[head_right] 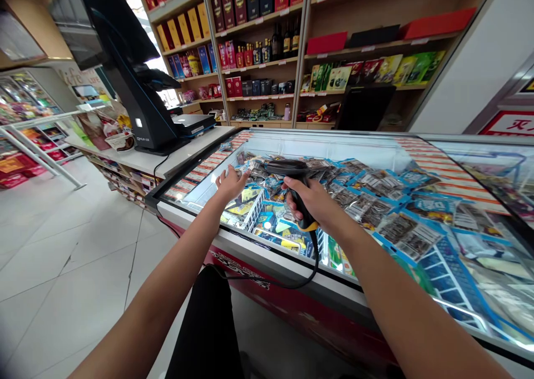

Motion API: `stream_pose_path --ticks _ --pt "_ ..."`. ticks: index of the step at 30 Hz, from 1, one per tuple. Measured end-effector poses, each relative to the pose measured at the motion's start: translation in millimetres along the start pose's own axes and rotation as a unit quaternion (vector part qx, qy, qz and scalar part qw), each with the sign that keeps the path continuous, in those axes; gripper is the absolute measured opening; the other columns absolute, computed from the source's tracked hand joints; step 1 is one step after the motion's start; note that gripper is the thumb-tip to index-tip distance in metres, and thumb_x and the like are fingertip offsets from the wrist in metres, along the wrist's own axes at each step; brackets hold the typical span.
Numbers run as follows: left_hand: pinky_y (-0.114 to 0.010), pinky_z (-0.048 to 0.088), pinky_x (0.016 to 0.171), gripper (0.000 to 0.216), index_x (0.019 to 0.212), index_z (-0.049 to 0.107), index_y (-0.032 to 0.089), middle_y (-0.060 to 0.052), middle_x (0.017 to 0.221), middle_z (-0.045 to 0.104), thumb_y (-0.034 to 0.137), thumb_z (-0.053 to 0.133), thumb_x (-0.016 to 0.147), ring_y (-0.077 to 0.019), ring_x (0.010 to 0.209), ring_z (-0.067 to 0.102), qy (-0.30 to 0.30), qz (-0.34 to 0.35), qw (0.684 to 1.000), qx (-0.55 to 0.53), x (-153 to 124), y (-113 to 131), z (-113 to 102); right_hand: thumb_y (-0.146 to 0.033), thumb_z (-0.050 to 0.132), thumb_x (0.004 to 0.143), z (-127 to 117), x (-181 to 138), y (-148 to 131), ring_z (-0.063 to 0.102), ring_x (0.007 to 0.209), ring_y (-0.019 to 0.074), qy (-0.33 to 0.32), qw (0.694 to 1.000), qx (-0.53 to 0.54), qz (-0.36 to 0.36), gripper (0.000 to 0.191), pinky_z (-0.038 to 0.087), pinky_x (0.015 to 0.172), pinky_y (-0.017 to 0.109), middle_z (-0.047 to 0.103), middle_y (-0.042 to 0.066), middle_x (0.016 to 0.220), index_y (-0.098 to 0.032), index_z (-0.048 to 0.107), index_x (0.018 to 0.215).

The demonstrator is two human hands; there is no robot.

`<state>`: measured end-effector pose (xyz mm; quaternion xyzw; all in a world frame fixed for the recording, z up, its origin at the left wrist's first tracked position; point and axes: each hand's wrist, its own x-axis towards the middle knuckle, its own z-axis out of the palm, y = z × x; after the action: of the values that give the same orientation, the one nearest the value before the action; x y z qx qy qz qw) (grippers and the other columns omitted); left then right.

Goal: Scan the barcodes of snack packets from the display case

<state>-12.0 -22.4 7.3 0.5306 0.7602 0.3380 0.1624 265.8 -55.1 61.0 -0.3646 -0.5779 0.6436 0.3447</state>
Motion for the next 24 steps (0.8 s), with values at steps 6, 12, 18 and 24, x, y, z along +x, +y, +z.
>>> stream_pose_path --ticks 6,12,18,24 --pt "-0.069 0.017 0.142 0.097 0.18 0.035 0.016 -0.027 0.187 0.038 0.077 0.041 0.106 -0.049 0.177 0.028 0.083 -0.036 0.996 0.012 32.8 -8.1 -7.9 -0.062 0.085 0.095 0.2 -1.1 1.5 0.043 0.04 0.0104 0.007 1.0 -0.01 0.006 0.046 0.039 0.041 0.025 0.057 -0.003 0.059 -0.023 0.062 0.1" --pt "-0.067 0.026 0.14 0.06 0.158 0.067 0.015 -0.021 0.193 0.027 0.044 0.041 0.112 -0.0451 0.177 0.029 0.094 -0.008 0.979 0.18 101.4 -38.2 -45.1 -0.062 0.086 0.091 3.2 0.1 2.2 0.041 0.038 0.0114 0.0 1.0 -0.002 -0.001 0.045 0.035 0.039 0.027 0.057 -0.002 0.056 -0.024 0.063 0.094" --pt "-0.069 0.029 0.137 0.047 0.136 0.08 0.024 -0.005 0.197 0.02 0.04 0.044 0.11 -0.0439 0.177 0.023 -0.001 0.068 0.957 0.283 147.7 -67.6 -53.4 -0.065 0.087 0.089 1.1 2.9 8.5 0.038 0.035 0.0122 -0.008 1.0 0.013 0.018 0.047 0.031 0.038 0.029 0.055 -0.002 0.054 -0.026 0.062 0.09" --pt "-0.066 0.035 0.134 0.049 0.142 0.076 0.02 -0.015 0.186 0.044 0.045 0.05 0.11 -0.0468 0.17 0.035 -0.013 0.064 0.961 0.27 179.2 -64.4 -44.3 -0.072 0.083 0.092 -6.1 5.1 19.1 0.039 0.036 0.014 -0.016 1.0 -0.003 0.016 0.05 0.03 0.038 0.032 0.055 -0.001 0.055 -0.027 0.06 0.088"
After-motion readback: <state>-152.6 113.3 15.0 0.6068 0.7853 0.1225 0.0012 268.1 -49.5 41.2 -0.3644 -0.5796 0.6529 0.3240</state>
